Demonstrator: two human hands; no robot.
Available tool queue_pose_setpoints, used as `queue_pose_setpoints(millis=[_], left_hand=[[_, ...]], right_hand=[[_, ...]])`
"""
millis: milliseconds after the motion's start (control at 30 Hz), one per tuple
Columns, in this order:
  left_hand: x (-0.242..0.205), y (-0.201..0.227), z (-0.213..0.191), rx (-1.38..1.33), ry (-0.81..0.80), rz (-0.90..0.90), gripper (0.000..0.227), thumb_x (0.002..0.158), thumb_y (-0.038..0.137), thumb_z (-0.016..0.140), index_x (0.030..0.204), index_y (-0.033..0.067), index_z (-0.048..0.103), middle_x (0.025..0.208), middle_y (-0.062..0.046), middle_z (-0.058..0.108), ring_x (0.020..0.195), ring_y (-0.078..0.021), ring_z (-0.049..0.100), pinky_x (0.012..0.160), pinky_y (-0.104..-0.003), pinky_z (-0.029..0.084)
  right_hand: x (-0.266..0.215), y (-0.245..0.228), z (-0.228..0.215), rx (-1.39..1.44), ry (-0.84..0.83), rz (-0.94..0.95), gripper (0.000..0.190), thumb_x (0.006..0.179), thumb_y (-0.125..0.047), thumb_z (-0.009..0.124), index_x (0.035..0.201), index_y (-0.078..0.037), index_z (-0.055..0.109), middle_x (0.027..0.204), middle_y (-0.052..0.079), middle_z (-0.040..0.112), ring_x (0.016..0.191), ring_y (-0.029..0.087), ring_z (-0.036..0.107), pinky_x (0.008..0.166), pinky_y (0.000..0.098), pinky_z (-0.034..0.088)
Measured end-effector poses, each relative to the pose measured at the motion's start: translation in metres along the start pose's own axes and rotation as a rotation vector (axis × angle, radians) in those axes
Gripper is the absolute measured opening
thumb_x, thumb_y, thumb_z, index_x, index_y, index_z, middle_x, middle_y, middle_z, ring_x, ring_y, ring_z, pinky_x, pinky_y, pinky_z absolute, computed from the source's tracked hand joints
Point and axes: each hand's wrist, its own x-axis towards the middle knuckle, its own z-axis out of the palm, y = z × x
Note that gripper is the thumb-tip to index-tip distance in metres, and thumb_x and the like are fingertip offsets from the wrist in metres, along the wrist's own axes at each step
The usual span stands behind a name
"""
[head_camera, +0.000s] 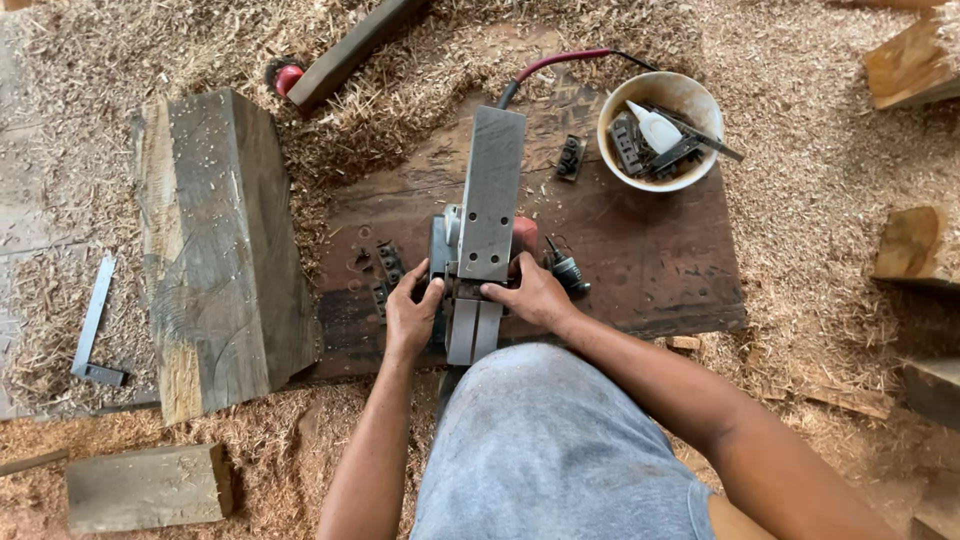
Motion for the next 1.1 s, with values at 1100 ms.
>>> queue_pose_setpoints(millis=[1100], left_hand=[[0.048, -0.058, -0.043, -0.191, -0.288, -0.086, 0.054, 0.092, 0.023, 0.075, 0.14, 0.0032, 0.06, 0.12, -0.012, 0.072, 0.106, -0.0171, 0.067, 0.091, -0.033, 0.055]], right_hand=[[-0.024, -0.04, 0.051, -0.037, 0.441, 0.007, 0.039, 0.084, -0.042, 0.076, 0.09, -0.004, 0.076, 0.085, 0.018, 0.075, 0.083, 0.035, 0.073, 0.074, 0.0438, 0.056]])
